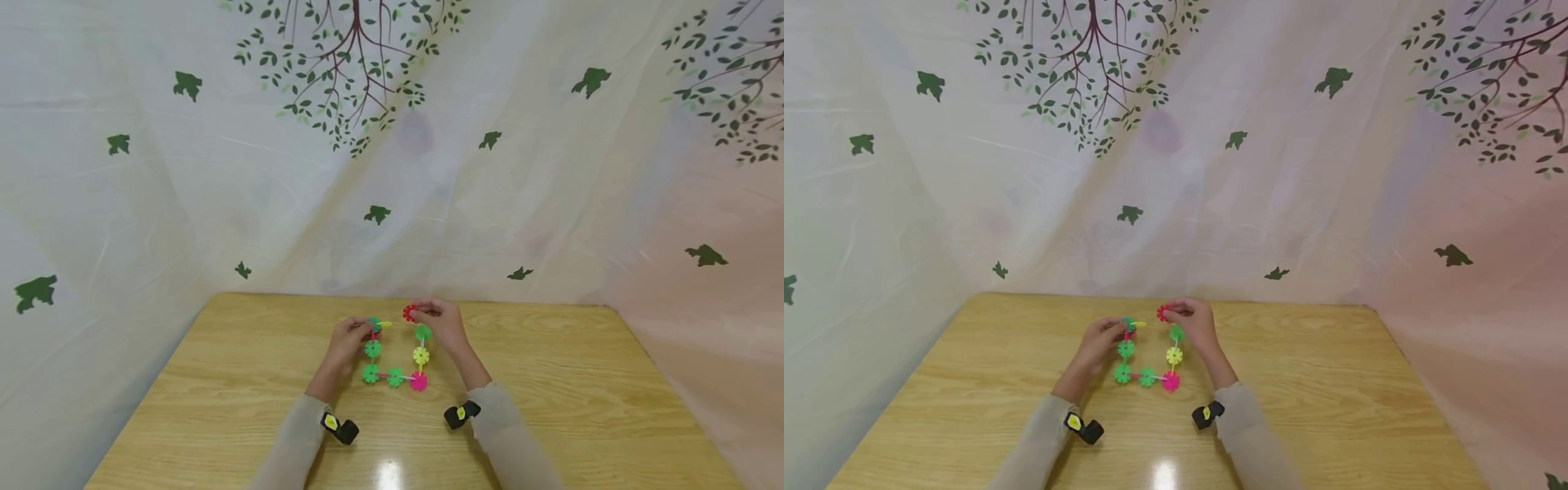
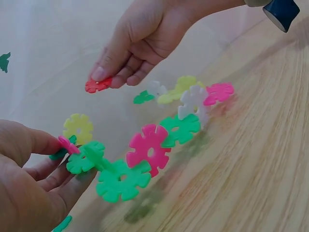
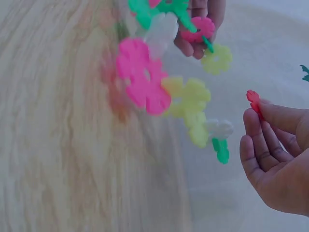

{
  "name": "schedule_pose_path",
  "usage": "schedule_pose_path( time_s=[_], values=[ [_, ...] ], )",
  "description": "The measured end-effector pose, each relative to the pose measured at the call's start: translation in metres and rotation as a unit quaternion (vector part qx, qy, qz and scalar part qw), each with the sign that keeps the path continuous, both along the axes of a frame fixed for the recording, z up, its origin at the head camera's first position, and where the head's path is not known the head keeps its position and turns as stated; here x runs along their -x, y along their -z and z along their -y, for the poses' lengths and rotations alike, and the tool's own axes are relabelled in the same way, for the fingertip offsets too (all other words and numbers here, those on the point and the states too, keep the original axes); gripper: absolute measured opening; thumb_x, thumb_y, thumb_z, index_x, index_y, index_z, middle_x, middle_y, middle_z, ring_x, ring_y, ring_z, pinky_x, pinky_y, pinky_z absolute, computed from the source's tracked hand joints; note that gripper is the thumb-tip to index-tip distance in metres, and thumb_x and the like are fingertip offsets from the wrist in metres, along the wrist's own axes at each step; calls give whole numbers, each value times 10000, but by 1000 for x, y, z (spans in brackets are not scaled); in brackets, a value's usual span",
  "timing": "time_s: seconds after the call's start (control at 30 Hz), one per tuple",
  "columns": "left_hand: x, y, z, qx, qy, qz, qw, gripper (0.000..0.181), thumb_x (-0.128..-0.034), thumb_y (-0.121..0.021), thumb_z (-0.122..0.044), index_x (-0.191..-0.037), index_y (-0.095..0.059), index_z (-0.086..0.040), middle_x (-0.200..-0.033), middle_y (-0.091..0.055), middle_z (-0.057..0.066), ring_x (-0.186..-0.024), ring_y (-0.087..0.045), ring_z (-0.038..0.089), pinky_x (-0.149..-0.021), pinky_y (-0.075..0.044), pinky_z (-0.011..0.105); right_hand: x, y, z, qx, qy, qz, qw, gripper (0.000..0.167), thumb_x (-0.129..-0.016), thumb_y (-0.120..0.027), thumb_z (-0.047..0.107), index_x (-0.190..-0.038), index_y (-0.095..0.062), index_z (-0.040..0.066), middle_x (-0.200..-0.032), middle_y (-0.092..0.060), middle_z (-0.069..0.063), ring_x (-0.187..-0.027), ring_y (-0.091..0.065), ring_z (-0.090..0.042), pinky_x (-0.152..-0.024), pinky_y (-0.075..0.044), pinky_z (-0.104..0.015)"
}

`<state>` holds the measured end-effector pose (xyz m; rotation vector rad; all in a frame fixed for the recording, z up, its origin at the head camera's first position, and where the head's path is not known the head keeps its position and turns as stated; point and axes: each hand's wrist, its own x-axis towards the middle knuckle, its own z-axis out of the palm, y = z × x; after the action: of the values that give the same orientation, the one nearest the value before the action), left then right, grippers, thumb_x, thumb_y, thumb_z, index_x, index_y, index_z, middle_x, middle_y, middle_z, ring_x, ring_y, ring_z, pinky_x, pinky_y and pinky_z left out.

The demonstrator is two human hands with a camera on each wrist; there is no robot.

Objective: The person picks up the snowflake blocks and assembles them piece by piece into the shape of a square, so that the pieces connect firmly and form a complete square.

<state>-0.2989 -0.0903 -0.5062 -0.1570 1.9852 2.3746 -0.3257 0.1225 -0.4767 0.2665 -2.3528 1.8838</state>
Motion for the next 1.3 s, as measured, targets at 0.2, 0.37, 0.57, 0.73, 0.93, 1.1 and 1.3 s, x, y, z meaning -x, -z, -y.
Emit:
schedule_pose_path(
  time_s=[0.2, 0.37, 0.57, 0.73, 0.93, 1.1, 1.3],
  values=[
    [2, 2, -3, -233, -88, 5, 9997, 183, -1012, -597, -59, -1133, -600, 78, -935, -742, 53, -894, -753, 192, -653, -576, 218, 0, 0, 3, 112, -177, -43, 9998, 191, -893, -757, 4, -1063, -743, -82, -946, -749, -245, -718, -713, -129, -692, -622, -411],
    [0, 1, -6, -173, 119, 0, 9998, 239, -1024, -603, -114, -1184, -594, 63, -1047, -738, 135, -989, -751, 265, -662, -575, 228, 0, 6, 5, 165, -243, 68, 9995, 195, -893, -756, 1, -1060, -738, -100, -945, -746, -266, -722, -719, -162, -741, -614, -513],
    [0, 2, -6, -144, 359, -3, 9993, 234, -1033, -598, -151, -1183, -600, 30, -1140, -720, 250, -1053, -730, 343, -688, -578, 247, -1, 9, 5, 271, -358, 285, 9986, 201, -907, -744, 9, -1074, -732, -102, -967, -748, -260, -735, -721, -128, -785, -614, -503],
    [-1, 2, -7, -185, 284, -24, 9994, 222, -1025, -610, -147, -1161, -603, 30, -1145, -717, 267, -1024, -738, 321, -684, -576, 249, -3, 9, 4, 251, -503, 512, 9971, 187, -918, -734, 21, -1080, -743, -71, -970, -759, -214, -750, -727, -123, -831, -600, -540],
    [-1, 1, -7, -98, 446, -55, 9989, 294, -1010, -655, -224, -1189, -604, 3, -1153, -726, 196, -1065, -731, 315, -697, -573, 240, -3, 7, 3, 194, -610, 457, 9969, 210, -924, -739, 51, -1102, -747, -61, -1009, -759, -222, -789, -737, -184, -829, -599, -535],
    [-3, -1, -7, 31, 492, -6, 9988, 336, -956, -735, -272, -1155, -634, -21, -1103, -751, 162, -1035, -739, 282, -669, -552, 234, -4, 6, 3, 163, -736, 350, 9965, 225, -928, -736, 55, -1113, -740, -73, -1038, -753, -240, -797, -739, -200, -801, -618, -471],
    [-2, -1, -6, 182, 486, -75, 9986, 342, -937, -758, -260, -1153, -696, -2, -1017, -777, 82, -1024, -740, 249, -695, -538, 242, -6, 4, 5, 204, -769, 288, 9964, 198, -926, -733, 42, -1090, -745, -69, -999, -765, -202, -766, -733, -151, -789, -625, -444]
  ],
)
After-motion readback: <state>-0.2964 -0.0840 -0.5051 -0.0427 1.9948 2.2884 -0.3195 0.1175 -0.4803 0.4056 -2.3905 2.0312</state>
